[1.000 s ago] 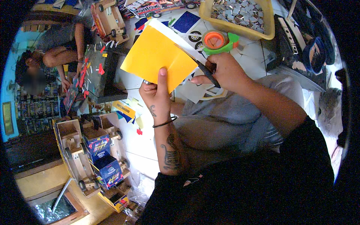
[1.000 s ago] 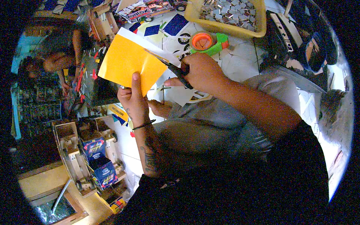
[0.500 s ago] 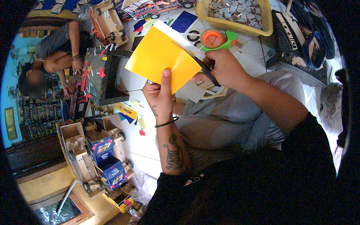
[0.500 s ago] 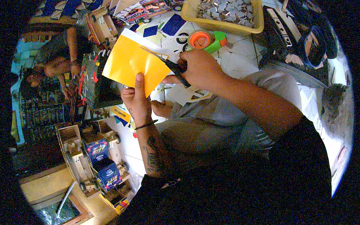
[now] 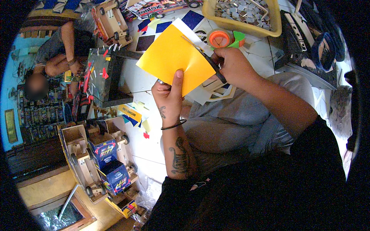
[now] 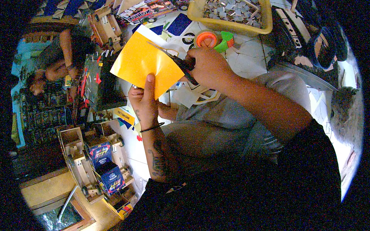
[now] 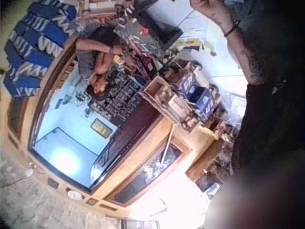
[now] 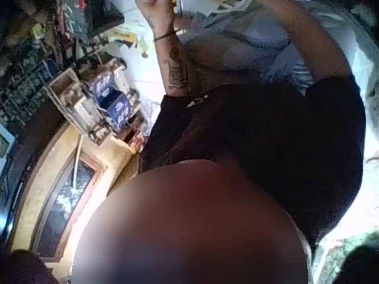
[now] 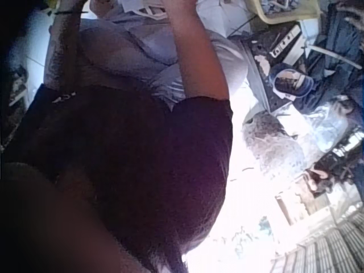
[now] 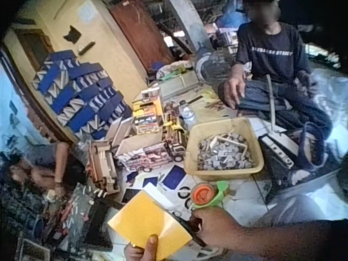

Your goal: The person sits on the floor and uses scissors to cut yellow and blue sheets of paper into smaller pieces. They handle the paper with both hands, rotate it to make straight cuts, and place the cut pieces on the floor.

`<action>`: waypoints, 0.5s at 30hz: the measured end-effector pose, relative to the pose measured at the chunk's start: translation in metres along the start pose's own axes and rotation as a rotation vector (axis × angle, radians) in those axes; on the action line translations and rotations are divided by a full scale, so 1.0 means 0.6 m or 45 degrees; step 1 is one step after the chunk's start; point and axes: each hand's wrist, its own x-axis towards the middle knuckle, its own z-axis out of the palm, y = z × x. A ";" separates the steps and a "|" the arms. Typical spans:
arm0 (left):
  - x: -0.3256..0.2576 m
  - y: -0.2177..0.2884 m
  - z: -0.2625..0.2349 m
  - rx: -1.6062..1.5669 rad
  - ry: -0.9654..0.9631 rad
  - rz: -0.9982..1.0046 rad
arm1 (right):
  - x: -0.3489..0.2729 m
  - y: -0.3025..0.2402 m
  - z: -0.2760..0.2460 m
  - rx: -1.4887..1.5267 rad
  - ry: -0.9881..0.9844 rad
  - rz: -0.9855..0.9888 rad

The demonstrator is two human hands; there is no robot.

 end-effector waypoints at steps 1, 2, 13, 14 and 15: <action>-0.001 0.001 0.001 0.008 -0.002 0.004 | 0.000 0.000 -0.001 0.007 -0.001 0.017; -0.001 0.001 0.002 0.003 0.005 0.005 | 0.000 -0.001 -0.001 0.009 -0.020 0.029; -0.003 0.002 0.005 -0.088 -0.048 -0.040 | -0.002 -0.008 -0.008 0.027 -0.068 0.061; -0.004 0.003 0.005 -0.068 -0.068 -0.048 | -0.001 -0.007 -0.008 0.012 -0.040 0.071; -0.005 0.004 0.006 -0.049 -0.088 -0.055 | 0.000 -0.005 -0.007 -0.004 -0.012 0.081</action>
